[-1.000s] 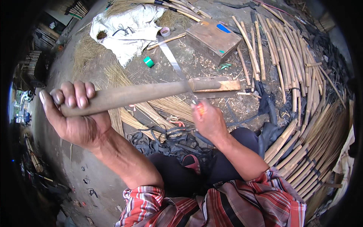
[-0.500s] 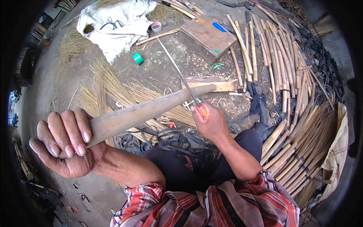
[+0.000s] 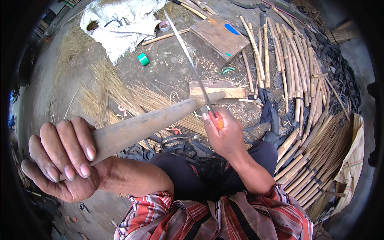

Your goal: The person sits on the floor and uses a knife to shave and taper bamboo poles. They repeatedly pick up a pole, carve it, and place it back among other poles and broom bundles.

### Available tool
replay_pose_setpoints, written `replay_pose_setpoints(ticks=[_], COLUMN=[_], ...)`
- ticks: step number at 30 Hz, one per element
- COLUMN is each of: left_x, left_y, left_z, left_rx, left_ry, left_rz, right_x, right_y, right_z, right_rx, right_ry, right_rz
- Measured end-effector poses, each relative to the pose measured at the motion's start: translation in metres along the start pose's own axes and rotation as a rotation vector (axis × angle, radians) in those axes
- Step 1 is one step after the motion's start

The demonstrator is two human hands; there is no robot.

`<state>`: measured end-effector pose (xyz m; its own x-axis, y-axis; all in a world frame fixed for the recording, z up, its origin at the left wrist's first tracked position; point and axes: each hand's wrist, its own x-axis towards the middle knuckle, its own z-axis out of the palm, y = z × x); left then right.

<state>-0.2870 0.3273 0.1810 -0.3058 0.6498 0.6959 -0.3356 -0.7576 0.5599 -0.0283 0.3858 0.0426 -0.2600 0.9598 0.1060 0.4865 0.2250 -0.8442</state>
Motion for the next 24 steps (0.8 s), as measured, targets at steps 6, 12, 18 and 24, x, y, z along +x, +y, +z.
replay_pose_setpoints(ticks=[6, 12, 18, 24], left_x=[0.000, 0.001, 0.003, 0.001], left_y=[0.000, -0.011, -0.012, -0.017], left_z=[0.015, 0.028, 0.036, 0.022], left_rx=[0.012, 0.056, -0.004, -0.033], left_ry=[-0.037, -0.058, -0.051, 0.161], left_rz=[0.009, -0.002, -0.034, 0.004], right_x=[0.002, -0.004, 0.008, 0.003], right_y=[0.011, 0.022, 0.054, 0.079], right_z=[-0.004, -0.016, -0.018, -0.014], right_rx=[-0.150, 0.025, -0.231, -0.058], right_ry=[-0.080, -0.018, -0.061, -0.071], right_rz=[0.184, 0.005, 0.343, 0.196])
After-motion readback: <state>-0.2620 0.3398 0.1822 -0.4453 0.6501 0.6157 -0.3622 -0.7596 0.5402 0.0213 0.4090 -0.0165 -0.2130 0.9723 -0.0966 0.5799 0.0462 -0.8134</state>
